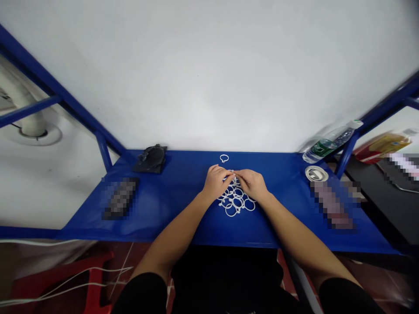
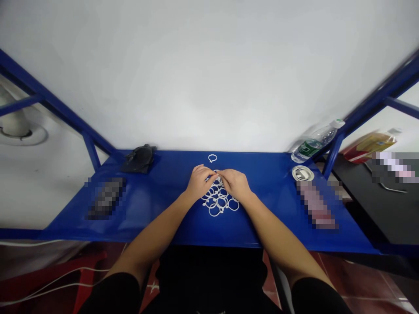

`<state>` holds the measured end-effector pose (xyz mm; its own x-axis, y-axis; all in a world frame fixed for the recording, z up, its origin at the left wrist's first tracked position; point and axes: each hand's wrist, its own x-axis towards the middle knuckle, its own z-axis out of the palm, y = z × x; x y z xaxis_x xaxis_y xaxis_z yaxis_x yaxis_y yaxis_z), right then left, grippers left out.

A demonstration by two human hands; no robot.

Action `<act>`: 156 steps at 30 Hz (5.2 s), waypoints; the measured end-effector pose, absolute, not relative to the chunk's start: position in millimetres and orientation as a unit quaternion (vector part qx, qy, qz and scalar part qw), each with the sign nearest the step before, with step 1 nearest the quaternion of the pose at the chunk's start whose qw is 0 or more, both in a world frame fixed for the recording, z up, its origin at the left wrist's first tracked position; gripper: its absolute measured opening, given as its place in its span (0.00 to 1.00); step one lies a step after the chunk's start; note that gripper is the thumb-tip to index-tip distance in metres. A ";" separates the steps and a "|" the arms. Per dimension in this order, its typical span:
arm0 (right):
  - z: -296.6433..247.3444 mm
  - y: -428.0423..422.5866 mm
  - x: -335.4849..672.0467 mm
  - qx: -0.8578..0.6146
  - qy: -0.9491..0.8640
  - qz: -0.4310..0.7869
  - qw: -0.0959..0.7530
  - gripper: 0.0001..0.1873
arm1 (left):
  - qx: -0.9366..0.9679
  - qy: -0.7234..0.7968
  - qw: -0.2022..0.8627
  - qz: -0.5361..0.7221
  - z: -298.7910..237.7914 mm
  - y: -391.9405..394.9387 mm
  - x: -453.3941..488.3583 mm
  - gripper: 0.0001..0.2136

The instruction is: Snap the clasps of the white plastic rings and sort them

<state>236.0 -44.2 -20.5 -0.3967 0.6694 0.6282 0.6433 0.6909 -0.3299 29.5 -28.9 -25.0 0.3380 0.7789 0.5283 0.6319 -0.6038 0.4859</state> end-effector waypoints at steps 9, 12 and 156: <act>4.7 -48.5 250.7 -0.407 -0.817 -0.003 0.409 0.11 | 0.783 0.573 0.096 0.220 -39.0 0.6 25.9 0.28; 5.7 -49.8 247.4 -0.402 -0.821 0.003 0.406 0.11 | 0.794 0.573 0.099 0.179 -42.9 1.6 26.8 0.32; -26.2 -27.5 255.3 -0.400 -0.876 0.187 0.193 0.22 | 0.913 0.348 0.151 0.152 -35.4 -12.7 -16.3 0.37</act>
<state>255.3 -27.5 -26.2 -0.6050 0.7734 0.1892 0.6288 0.6099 -0.4823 -16.3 -12.7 -35.4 0.7120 0.6809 0.1717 0.5892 -0.7123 0.3815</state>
